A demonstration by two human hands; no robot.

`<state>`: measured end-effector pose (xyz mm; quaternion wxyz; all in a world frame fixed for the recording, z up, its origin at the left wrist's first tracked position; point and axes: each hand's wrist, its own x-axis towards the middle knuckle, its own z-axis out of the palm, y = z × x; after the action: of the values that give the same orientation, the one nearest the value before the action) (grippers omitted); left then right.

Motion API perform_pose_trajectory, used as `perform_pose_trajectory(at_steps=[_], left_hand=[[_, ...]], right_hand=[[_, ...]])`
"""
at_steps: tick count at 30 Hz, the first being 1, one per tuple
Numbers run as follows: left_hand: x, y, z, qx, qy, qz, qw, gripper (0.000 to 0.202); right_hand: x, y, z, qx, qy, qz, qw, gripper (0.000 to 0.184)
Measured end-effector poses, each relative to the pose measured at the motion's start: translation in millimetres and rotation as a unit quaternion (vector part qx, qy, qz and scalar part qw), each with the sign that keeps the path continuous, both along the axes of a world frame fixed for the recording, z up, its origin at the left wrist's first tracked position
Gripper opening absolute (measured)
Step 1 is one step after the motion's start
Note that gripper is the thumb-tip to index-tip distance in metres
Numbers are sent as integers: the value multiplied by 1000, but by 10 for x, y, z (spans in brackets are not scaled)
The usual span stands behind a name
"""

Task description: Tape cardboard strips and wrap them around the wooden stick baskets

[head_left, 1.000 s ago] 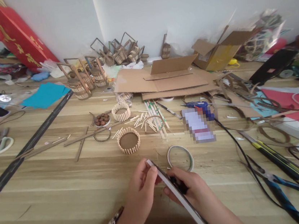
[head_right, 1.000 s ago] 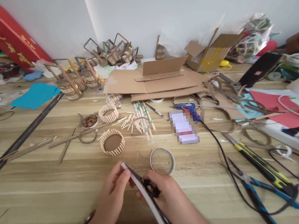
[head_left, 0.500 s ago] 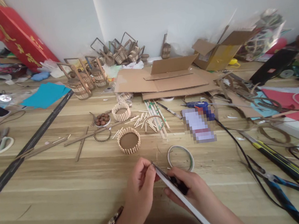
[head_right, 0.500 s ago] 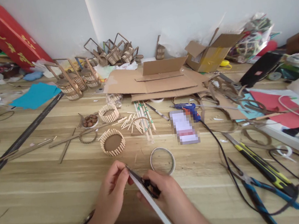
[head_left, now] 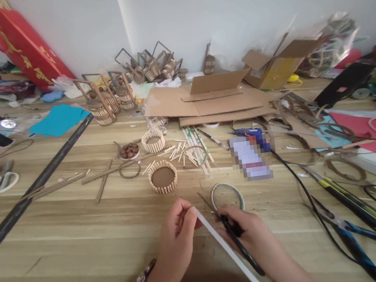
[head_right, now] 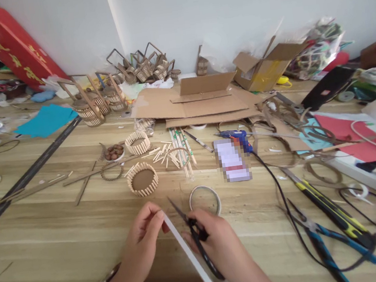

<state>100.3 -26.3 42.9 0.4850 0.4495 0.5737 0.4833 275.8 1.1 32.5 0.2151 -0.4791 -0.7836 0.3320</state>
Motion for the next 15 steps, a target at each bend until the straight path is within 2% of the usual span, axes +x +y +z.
perform_pose_trajectory(at_steps=[5, 11, 15], left_hand=[[-18, 27, 34, -20, -12, 7, 1000, 24], [-48, 59, 18, -37, -27, 3, 999, 24], [-64, 65, 17, -29, -20, 2, 999, 24]], right_hand=[[445, 122, 46, 67, -94, -76, 990, 31], [1208, 251, 20, 72, -218, -34, 973, 41], [1394, 269, 40, 86, -242, -26, 966, 41]])
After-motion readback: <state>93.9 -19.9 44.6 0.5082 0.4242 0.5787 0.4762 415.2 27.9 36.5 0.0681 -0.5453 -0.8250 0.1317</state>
